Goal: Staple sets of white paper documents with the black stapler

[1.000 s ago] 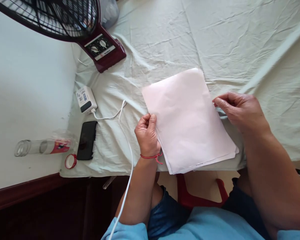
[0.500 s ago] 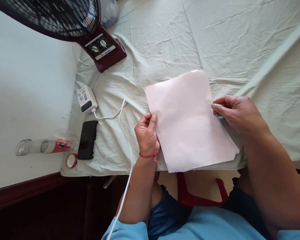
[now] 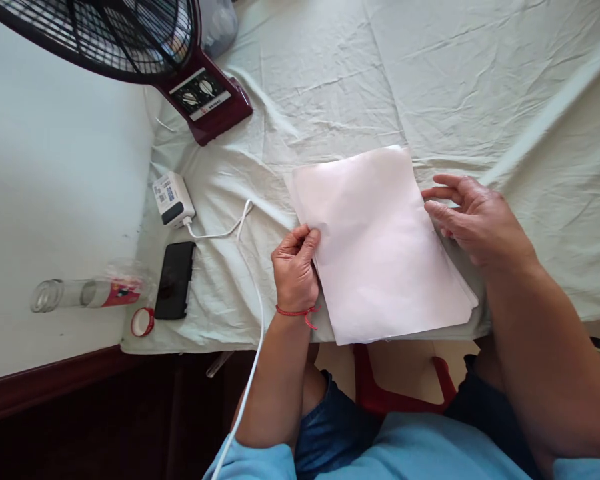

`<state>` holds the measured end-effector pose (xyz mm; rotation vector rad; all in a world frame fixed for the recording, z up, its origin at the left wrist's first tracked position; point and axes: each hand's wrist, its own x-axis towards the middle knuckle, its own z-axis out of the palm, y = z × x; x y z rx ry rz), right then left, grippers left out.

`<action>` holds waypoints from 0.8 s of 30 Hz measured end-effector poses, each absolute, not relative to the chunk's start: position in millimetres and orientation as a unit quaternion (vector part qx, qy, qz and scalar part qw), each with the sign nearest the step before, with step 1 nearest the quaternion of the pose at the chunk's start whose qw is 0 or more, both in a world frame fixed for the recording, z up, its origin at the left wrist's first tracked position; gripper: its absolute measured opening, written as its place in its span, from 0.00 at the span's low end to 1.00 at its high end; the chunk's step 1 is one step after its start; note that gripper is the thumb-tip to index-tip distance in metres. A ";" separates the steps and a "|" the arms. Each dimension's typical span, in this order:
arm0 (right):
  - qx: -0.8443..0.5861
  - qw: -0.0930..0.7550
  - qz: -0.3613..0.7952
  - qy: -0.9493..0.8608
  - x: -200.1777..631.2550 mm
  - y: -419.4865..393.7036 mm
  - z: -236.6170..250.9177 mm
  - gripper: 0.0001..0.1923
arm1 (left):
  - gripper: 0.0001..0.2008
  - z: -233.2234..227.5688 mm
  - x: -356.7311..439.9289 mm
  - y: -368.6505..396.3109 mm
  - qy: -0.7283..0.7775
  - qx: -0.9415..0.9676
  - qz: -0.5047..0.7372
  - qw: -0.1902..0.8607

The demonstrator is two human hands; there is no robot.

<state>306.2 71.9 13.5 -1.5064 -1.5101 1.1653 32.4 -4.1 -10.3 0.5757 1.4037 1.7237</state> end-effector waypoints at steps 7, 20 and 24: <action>-0.566 0.384 0.540 -0.490 302.8 75.6 20.5 0.35 | 0.17 -2.6 31.8 -5.2 0.538 0.268 0.672 0.432; -0.535 0.370 0.552 -0.522 310.2 77.5 20.1 0.29 | 0.11 7.6 30.6 -16.1 0.508 0.369 0.642 0.441; -0.536 0.384 0.534 -0.529 310.7 78.0 18.2 0.27 | 0.08 4.9 27.2 -18.7 0.503 0.400 0.632 0.434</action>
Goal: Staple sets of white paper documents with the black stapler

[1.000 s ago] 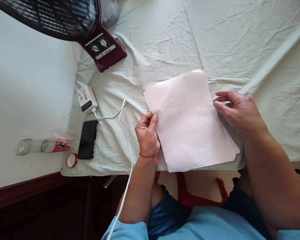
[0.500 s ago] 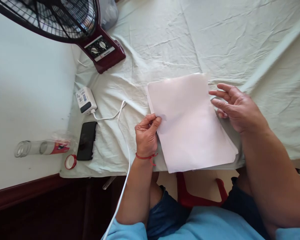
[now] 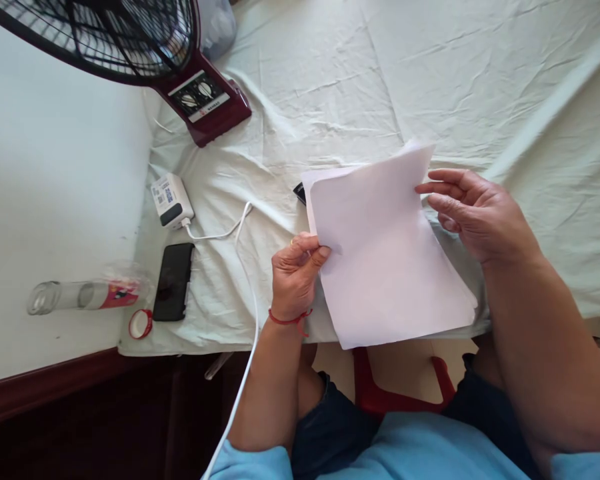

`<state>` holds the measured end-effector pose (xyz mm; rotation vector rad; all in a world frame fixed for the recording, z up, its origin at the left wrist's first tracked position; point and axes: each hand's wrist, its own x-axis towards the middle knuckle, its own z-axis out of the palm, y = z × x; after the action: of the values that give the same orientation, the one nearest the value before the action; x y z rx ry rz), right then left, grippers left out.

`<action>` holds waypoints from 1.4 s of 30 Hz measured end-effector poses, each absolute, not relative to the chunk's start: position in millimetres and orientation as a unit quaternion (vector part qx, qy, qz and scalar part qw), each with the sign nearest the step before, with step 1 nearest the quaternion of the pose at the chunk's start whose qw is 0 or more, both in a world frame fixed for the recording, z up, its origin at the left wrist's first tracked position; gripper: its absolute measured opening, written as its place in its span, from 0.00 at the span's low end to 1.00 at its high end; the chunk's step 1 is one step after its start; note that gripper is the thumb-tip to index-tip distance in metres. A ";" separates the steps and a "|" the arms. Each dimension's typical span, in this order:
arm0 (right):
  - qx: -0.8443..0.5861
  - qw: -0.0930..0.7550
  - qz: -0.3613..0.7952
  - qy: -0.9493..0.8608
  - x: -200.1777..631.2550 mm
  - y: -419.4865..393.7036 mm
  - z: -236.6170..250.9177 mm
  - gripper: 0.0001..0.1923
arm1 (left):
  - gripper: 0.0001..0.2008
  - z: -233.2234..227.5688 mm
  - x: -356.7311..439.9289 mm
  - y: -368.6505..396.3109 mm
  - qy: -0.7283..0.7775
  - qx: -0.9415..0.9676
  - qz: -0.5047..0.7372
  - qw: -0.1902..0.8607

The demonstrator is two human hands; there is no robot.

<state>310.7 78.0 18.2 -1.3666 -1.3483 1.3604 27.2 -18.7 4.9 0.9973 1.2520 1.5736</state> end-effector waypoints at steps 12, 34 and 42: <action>-0.575 0.397 0.443 -0.562 314.5 74.9 28.8 0.35 | 0.07 4.3 14.3 -29.0 0.505 0.499 0.542 0.449; -0.442 0.277 0.652 -0.550 304.4 65.4 26.5 0.22 | 0.21 -1.8 11.2 -8.1 0.535 0.192 0.691 0.447; -0.416 0.367 0.628 -0.545 295.6 61.4 22.3 0.19 | 0.24 2.0 22.6 -10.0 0.518 0.184 0.708 0.444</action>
<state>295.6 61.4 22.3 -1.0688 -1.4012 1.6138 22.6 -10.0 2.0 0.4563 1.2845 1.7547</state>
